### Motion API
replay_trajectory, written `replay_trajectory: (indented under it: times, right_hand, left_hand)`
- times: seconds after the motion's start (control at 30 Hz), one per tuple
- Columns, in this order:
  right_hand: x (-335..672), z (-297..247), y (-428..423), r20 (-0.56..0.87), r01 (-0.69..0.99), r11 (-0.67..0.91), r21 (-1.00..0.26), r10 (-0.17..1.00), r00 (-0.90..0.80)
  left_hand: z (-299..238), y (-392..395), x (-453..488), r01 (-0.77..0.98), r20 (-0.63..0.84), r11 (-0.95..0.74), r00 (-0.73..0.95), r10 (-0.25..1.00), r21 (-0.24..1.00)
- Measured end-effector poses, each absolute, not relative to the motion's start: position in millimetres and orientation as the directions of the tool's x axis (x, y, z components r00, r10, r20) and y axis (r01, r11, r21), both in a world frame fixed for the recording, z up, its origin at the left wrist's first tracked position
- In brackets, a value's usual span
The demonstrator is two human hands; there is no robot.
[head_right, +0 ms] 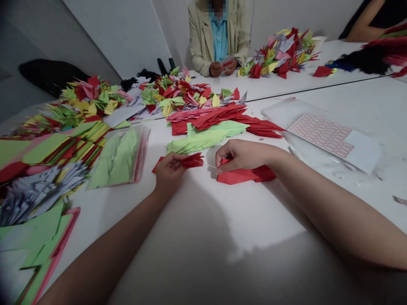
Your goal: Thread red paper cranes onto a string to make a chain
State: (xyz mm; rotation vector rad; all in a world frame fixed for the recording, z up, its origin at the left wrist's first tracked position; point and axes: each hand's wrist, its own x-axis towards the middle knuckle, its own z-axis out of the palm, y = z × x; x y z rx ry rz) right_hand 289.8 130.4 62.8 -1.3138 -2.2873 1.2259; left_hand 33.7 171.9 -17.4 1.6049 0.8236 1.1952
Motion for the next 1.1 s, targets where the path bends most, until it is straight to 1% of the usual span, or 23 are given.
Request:
replay_trajectory:
  times: [0.23,0.33,0.43,0.5,0.53,0.57,0.63,0.7,0.77,0.87,0.93,1.03,1.1]
  right_hand:
    - [299.2,80.6,126.7,-0.09,0.53,0.306,-0.791,0.799,-0.595]
    - [302.6,84.3,124.1,-0.08,0.516,0.314,-0.797,0.792,-0.605]
    - [300.8,80.3,122.7,-0.12,0.579,0.337,-0.743,0.783,-0.61]
    - [294.7,74.4,122.8,-0.095,0.624,0.376,-0.685,0.803,-0.588]
    - [290.4,71.0,123.1,-0.033,0.628,0.406,-0.664,0.823,-0.567]
    - [285.4,67.3,123.6,0.064,0.619,0.444,-0.648,0.841,-0.536]
    - [275.0,59.5,124.3,0.301,0.572,0.534,-0.622,0.838,-0.455]
    - [265.6,50.9,124.2,0.485,0.531,0.621,-0.577,0.783,-0.389]
    - [258.6,42.2,123.1,0.592,0.517,0.689,-0.507,0.715,-0.373]
    - [252.4,31.3,121.5,0.685,0.496,0.761,-0.417,0.622,-0.379]
    - [250.2,26.2,121.6,0.723,0.499,0.781,-0.377,0.584,-0.368]
    - [248.7,21.1,123.5,0.736,0.528,0.769,-0.361,0.583,-0.345]
    - [248.5,18.6,125.1,0.707,0.52,0.758,-0.393,0.611,-0.356]
  left_hand:
    - [-21.0,175.2,33.9,0.025,0.275,-0.29,0.253,0.928,0.957]
    - [-19.7,174.7,35.0,0.034,0.239,-0.253,0.233,0.943,0.967]
    - [-17.3,174.5,36.7,0.01,0.203,-0.209,0.205,0.957,0.978]
    - [-15.4,174.2,37.7,-0.016,0.185,-0.186,0.201,0.962,0.982]
    - [-14.4,173.9,38.1,-0.026,0.178,-0.176,0.206,0.962,0.984]
    - [-13.4,173.6,38.3,-0.034,0.172,-0.168,0.214,0.962,0.985]
    - [-12.2,172.9,38.4,-0.042,0.169,-0.163,0.242,0.955,0.986]
    - [-12.2,172.7,38.1,-0.053,0.184,-0.176,0.271,0.945,0.983]
    - [-13.2,173.2,37.6,-0.066,0.203,-0.192,0.289,0.936,0.979]
    - [-14.2,174.4,37.2,-0.077,0.206,-0.191,0.303,0.931,0.979]
    - [-13.4,174.3,37.1,-0.079,0.208,-0.192,0.314,0.927,0.978]
    - [-11.0,172.2,37.2,-0.078,0.193,-0.176,0.377,0.906,0.981]
    - [-10.3,170.0,37.1,-0.075,0.17,-0.152,0.435,0.884,0.986]
